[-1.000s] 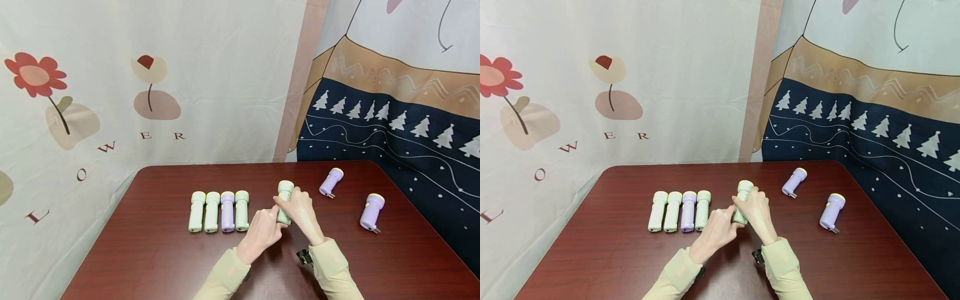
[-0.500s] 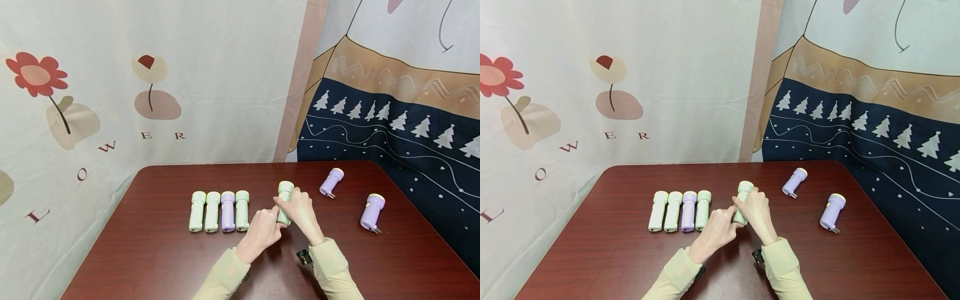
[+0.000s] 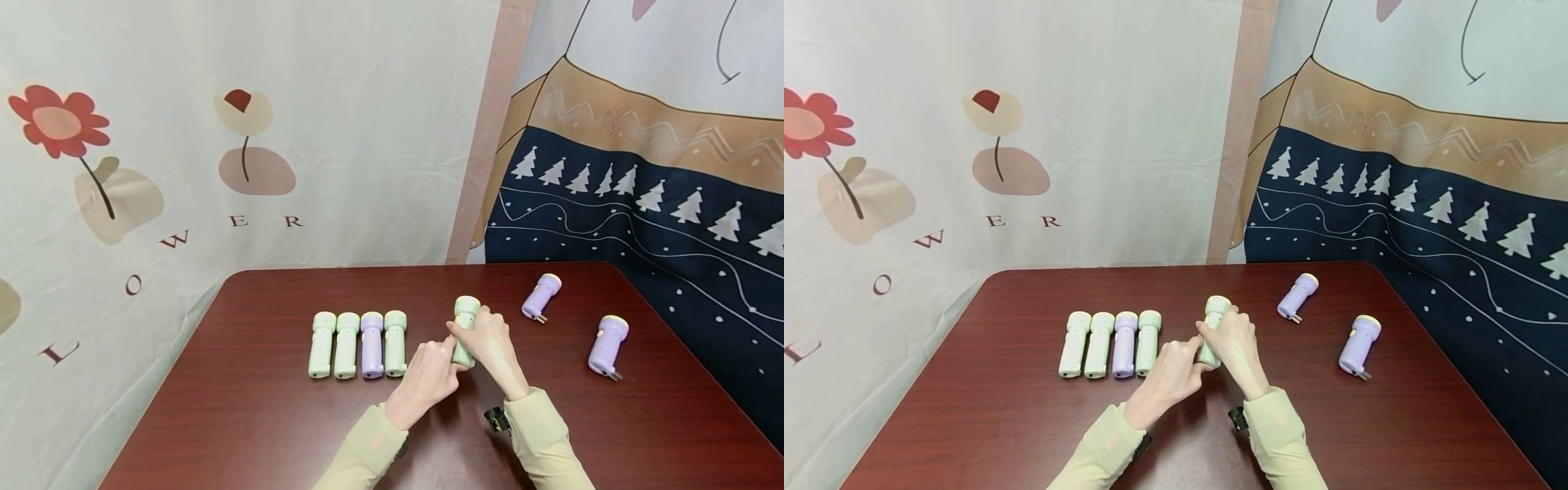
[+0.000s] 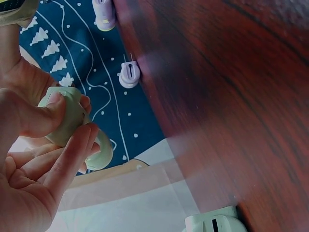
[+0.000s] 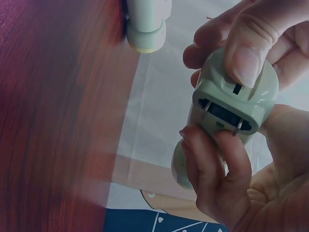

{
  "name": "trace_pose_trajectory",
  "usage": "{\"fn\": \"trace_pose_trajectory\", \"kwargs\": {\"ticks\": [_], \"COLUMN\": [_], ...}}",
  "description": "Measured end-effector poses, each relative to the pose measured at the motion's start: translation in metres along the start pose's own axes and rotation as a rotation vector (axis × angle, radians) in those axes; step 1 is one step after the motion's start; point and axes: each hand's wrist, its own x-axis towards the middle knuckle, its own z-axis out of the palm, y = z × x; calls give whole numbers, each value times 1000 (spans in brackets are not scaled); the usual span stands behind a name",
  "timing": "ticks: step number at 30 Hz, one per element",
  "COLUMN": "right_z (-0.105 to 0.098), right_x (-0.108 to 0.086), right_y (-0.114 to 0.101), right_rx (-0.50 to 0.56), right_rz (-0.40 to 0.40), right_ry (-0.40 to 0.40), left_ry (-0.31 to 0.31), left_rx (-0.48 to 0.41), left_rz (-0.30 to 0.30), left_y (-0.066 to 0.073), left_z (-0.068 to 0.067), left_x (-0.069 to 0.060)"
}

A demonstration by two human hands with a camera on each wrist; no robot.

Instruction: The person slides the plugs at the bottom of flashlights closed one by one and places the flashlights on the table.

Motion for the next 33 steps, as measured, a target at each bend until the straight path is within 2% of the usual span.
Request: {"fn": "trace_pose_trajectory", "kwargs": {"ticks": [20, 33], "right_z": [1, 2], "right_x": [1, 0], "right_y": [-1, 0], "right_rx": [-12, -6], "right_rz": [11, 16], "right_ry": [-6, -2], "left_ry": [-27, -24], "left_rx": [-13, -16], "left_rz": [6, 51], "left_y": [-1, -5], "left_z": [-2, -1], "left_x": [0, 0]}}
